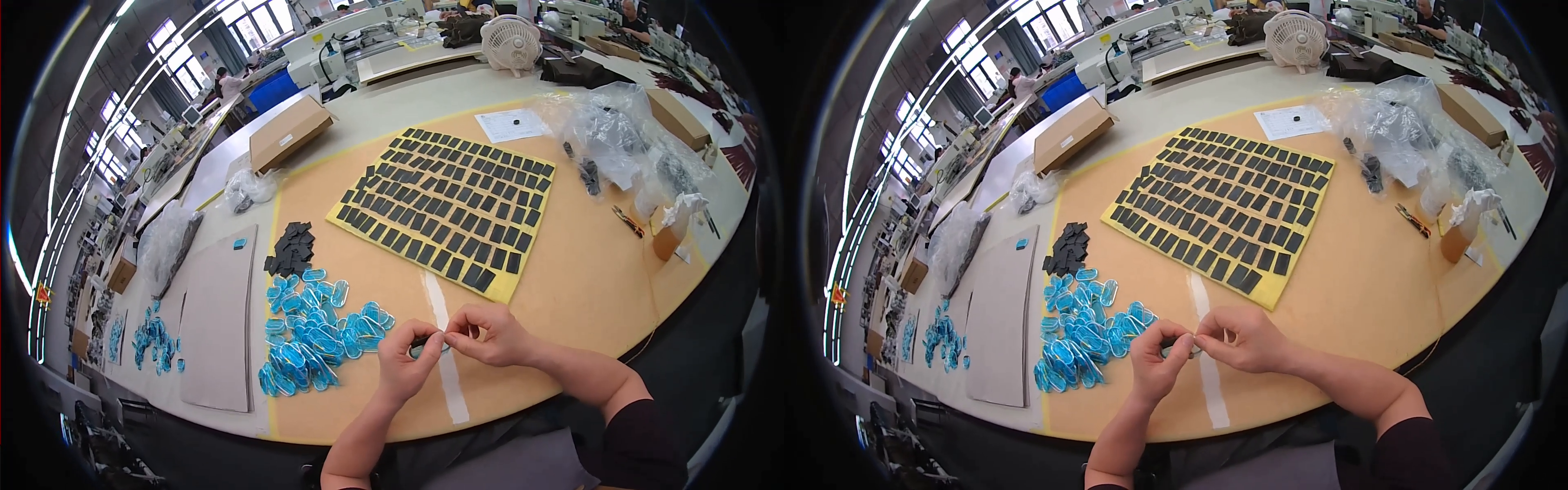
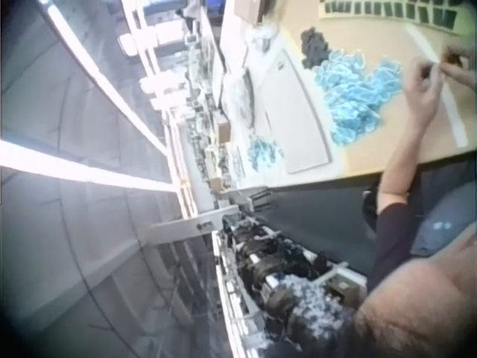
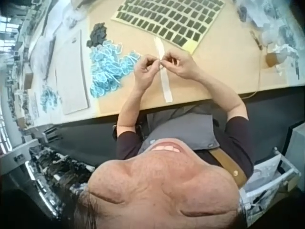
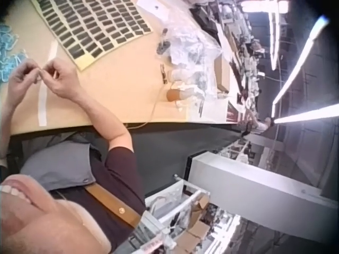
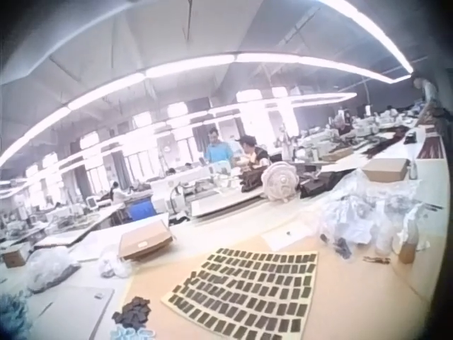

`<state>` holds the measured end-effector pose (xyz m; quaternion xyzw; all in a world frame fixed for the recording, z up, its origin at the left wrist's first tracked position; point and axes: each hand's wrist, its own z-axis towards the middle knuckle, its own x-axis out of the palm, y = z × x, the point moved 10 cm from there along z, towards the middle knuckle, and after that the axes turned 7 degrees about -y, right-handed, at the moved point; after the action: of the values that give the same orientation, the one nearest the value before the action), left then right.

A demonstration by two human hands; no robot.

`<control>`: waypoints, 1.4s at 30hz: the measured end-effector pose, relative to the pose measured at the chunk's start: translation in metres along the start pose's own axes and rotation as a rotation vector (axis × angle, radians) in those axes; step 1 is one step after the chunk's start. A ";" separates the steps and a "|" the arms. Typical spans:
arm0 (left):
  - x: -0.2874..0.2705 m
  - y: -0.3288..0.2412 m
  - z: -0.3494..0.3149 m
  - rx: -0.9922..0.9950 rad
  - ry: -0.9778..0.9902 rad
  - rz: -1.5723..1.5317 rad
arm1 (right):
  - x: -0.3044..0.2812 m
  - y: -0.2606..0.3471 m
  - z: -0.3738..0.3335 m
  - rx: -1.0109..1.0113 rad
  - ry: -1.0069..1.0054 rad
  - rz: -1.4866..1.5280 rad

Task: Assembling small blue oval parts by manually attaching black straps to them at a workshop bench.

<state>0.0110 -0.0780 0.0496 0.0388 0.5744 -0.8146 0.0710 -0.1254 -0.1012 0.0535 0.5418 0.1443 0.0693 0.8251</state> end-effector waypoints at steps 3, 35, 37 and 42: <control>0.004 0.005 0.001 -0.001 0.032 -0.019 | -0.003 0.003 0.001 -0.034 0.012 -0.042; 0.003 0.026 0.000 -0.207 -0.003 -0.255 | -0.004 -0.014 -0.002 0.105 0.011 0.014; 0.001 0.022 0.000 -0.210 -0.008 -0.281 | -0.005 -0.015 -0.001 0.102 0.025 0.009; 0.000 0.017 -0.001 -0.149 0.035 -0.179 | -0.004 -0.005 -0.001 0.037 0.024 0.046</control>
<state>0.0135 -0.0827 0.0333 -0.0037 0.6356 -0.7720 -0.0097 -0.1297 -0.1038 0.0492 0.5594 0.1427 0.0921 0.8113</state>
